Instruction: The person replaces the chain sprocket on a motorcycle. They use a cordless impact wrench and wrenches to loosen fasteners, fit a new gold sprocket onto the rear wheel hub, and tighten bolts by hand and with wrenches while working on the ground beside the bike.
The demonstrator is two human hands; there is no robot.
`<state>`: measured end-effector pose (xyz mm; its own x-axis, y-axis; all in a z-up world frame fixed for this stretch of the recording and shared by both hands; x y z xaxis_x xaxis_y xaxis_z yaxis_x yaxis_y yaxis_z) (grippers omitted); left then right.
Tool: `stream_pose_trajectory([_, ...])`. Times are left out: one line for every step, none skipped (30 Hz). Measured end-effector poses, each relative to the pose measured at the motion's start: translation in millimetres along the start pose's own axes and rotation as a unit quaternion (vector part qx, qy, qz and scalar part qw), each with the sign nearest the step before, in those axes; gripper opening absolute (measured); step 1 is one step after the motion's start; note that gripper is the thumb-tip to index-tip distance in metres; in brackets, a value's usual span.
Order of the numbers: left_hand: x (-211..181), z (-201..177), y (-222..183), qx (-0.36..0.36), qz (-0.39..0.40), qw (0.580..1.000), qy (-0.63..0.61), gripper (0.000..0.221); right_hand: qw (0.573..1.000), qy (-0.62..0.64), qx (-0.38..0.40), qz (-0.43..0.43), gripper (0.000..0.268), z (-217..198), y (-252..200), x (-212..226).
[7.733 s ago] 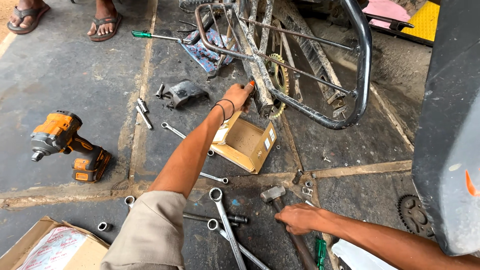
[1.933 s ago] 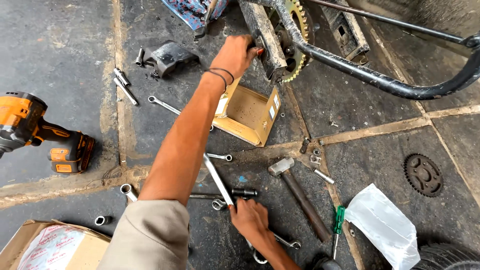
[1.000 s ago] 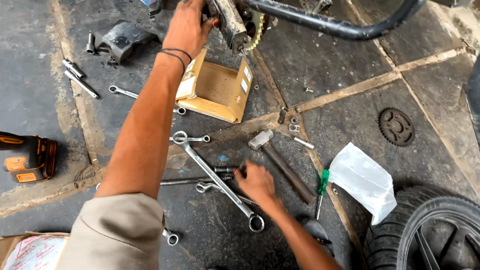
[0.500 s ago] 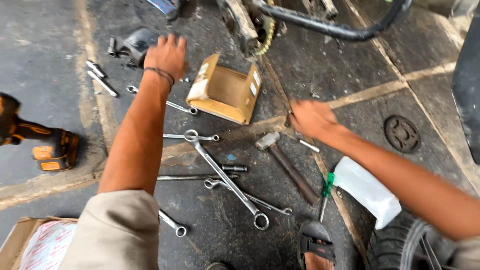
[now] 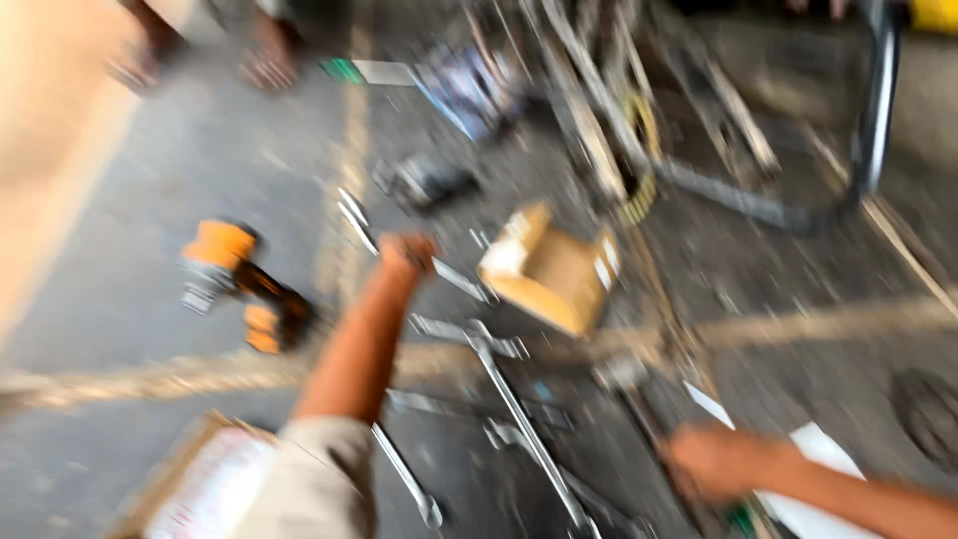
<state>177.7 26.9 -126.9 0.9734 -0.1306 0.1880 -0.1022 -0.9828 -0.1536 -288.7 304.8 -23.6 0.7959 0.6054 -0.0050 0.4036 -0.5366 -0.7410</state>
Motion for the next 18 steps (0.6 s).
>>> stream_pose_trajectory([4.5, 19.6, 7.2, 0.003, 0.004, 1.000, 0.007, 0.033, 0.990, -0.006, -0.115, -0.084, 0.035, -1.3, -5.5, 0.1])
stream_pose_trajectory([9.1, 35.2, 19.9, 0.006, 0.008, 1.000, 0.013, 0.028, 0.960, -0.014, -0.224, -0.169, 0.032, -1.5, -9.9, -1.3])
stream_pose_trajectory([15.5, 21.5, 5.6, -0.002, -0.011, 1.000, 0.012, 0.028, 0.956, -0.031, -0.231, -0.179, 0.032, 13.4, 16.1, -34.5])
stream_pose_trajectory([19.5, 11.4, -7.1, 0.040, -0.006, 0.999, 0.001, 0.029, 0.930, -0.002, -0.271, -0.247, 0.034, 30.0, 37.3, -66.6])
stream_pose_trajectory([19.2, 5.0, -20.7, 0.084, 0.004, 0.996, -0.010, 0.031, 0.898, 0.030, -0.307, -0.314, 0.036, 55.2, 53.4, -96.1])
stream_pose_trajectory([31.1, 3.3, -22.6, 0.079, -0.011, 0.997, -0.010, 0.031, 0.894, 0.020, -0.310, -0.324, 0.036, 26.1, 63.4, -83.8])
stream_pose_trajectory([34.3, 6.5, -26.9, 0.083, -0.007, 0.996, -0.003, 0.031, 0.964, -0.002, -0.173, -0.204, 0.035, 10.5, 72.1, -72.1])
stream_pose_trajectory([37.1, 10.3, -30.1, 0.087, -0.002, 0.996, 0.003, 0.033, 0.996, -0.028, -0.027, -0.077, 0.035, -3.6, 78.7, -62.1])
stream_pose_trajectory([40.3, 4.4, -41.8, 0.088, -0.006, 0.996, 0.002, 0.033, 0.996, -0.030, -0.027, -0.080, 0.035, -12.6, 75.8, -55.2])
stream_pose_trajectory([42.9, -1.3, -52.5, 0.086, -0.008, 0.996, -0.001, 0.031, 0.999, -0.017, 0.008, -0.036, 0.038, -20.1, 73.7, -51.0])
stream_pose_trajectory([40.3, -4.0, -64.5, 0.086, -0.005, 0.996, -0.005, 0.030, 0.999, -0.001, 0.046, 0.011, 0.041, -21.9, 68.4, -45.9])
stream_pose_trajectory([50.1, 26.9, -52.4, 0.090, -0.005, 0.996, -0.006, 0.030, 0.999, 0.000, 0.050, 0.009, 0.041, -13.6, 77.4, -48.7])
stream_pose_trajectory([51.4, 57.9, -38.0, 0.095, 0.005, 0.995, 0.008, 0.028, 1.000, -0.005, -0.012, -0.015, 0.048, -3.1, 80.4, -52.0])
stream_pose_trajectory([51.3, 89.4, -23.0, 0.100, 0.015, 0.995, 0.023, 0.027, 0.996, -0.009, -0.074, -0.040, 0.056, 7.9, 83.3, -56.1])
stream_pose_trajectory([37.5, 72.9, -48.6, 0.100, 0.035, 0.994, 0.017, 0.027, 0.998, 0.000, -0.064, -0.024, 0.056, 10.2, 80.8, -48.8])
stream_pose_trajectory([27.5, 58.0, -73.7, 0.140, 0.028, 0.990, 0.008, 0.029, 0.998, -0.018, -0.040, -0.052, 0.051, 12.7, 79.5, -40.9])
stream_pose_trajectory([31.1, 39.3, -97.6, 0.177, 0.015, 0.984, 0.004, 0.034, 0.995, -0.036, -0.022, -0.086, 0.047, 8.0, 86.1, -31.4])
stream_pose_trajectory([30.7, 56.1, -82.3, 0.176, 0.029, 0.984, 0.003, 0.034, 0.997, -0.028, -0.018, -0.075, 0.047, -1.4, 76.9, -23.0])
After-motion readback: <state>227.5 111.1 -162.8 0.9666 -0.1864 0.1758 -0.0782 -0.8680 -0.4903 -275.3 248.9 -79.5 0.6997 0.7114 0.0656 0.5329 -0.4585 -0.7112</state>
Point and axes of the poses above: each hand's wrist, its own y-axis towards the middle knuckle, its own z-axis out of the palm, x = y × z, the point moved 2 cm from there along y, towards the middle knuckle, and after that the axes turned 2 degrees about -y, right-handed, at the moved point
